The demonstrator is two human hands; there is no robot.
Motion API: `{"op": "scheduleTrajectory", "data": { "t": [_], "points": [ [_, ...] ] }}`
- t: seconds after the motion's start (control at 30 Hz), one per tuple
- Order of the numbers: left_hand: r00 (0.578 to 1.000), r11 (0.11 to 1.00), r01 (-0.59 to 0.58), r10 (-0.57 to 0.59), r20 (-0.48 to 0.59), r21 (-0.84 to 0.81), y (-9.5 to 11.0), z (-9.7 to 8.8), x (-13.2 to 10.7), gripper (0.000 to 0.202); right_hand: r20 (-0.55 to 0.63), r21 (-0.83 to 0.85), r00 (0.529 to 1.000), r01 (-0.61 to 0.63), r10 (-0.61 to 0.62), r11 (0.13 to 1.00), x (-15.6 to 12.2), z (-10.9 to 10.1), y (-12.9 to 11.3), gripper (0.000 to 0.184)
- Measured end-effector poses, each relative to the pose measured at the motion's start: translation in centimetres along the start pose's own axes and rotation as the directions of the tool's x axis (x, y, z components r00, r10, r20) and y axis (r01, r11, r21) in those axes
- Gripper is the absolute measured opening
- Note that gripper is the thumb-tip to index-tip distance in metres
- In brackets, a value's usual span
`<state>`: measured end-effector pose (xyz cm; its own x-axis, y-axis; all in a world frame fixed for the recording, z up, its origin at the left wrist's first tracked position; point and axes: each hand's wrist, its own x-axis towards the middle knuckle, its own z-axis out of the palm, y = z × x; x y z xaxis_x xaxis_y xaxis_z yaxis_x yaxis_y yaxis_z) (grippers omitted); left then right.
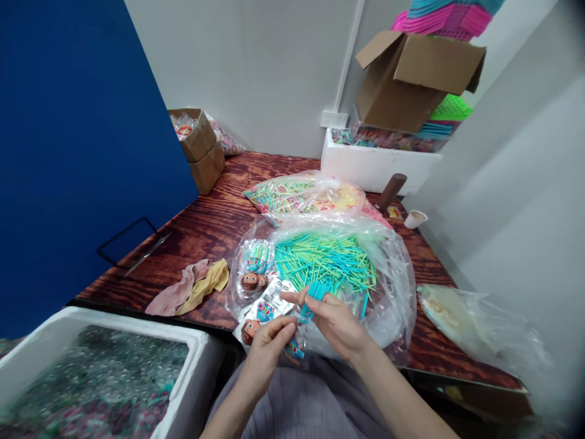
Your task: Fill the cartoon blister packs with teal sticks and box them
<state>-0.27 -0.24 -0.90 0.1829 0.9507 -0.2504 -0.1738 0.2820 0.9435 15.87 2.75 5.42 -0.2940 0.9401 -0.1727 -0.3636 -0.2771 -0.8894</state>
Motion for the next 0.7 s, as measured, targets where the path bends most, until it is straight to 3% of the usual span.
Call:
{"op": "scheduleTrajectory", "data": {
  "t": [0.1,0.2,0.27,0.33,0.4,0.5,0.7],
  "points": [
    [0.997,0.998,-0.063,0.064,-0.037,0.015,0.5,-0.1,0.3,0.035,-0.004,-0.058,1.0,-0.011,0.011,0.998,-0.3,0.6,-0.4,0.029],
    [0.994,0.995,-0.093,0.09,-0.056,-0.036,1.1,0.1,0.7,0.034,0.013,0.013,1.0,0.01,-0.011,1.0,-0.6,1.3,-1.1,0.042],
    [0.991,0.991,-0.109,0.102,-0.083,-0.082,1.5,0.4,1.0,0.034,-0.012,0.05,0.998,0.067,-0.066,0.997,-0.8,1.6,-1.5,0.046],
    [0.987,0.985,-0.13,0.118,-0.108,-0.112,1.9,0.7,1.3,0.035,-0.067,-0.068,0.983,0.166,-0.171,0.984,-0.9,1.8,-1.5,0.036],
    [0.986,0.984,-0.133,0.119,-0.114,-0.119,2.3,0.8,1.5,0.034,-0.079,-0.363,0.945,0.269,-0.317,0.892,-0.9,1.8,-1.1,0.019],
    [0.993,0.99,-0.093,0.085,-0.079,-0.107,2.8,0.6,1.3,0.035,0.014,-0.716,0.897,0.318,-0.442,0.621,-1.2,1.9,-0.2,0.011],
    [0.992,0.992,-0.116,0.112,-0.064,-0.058,2.7,-0.5,0.1,0.035,0.146,-0.775,0.872,0.394,-0.467,0.494,-1.7,2.1,0.4,0.011]
  ]
}}
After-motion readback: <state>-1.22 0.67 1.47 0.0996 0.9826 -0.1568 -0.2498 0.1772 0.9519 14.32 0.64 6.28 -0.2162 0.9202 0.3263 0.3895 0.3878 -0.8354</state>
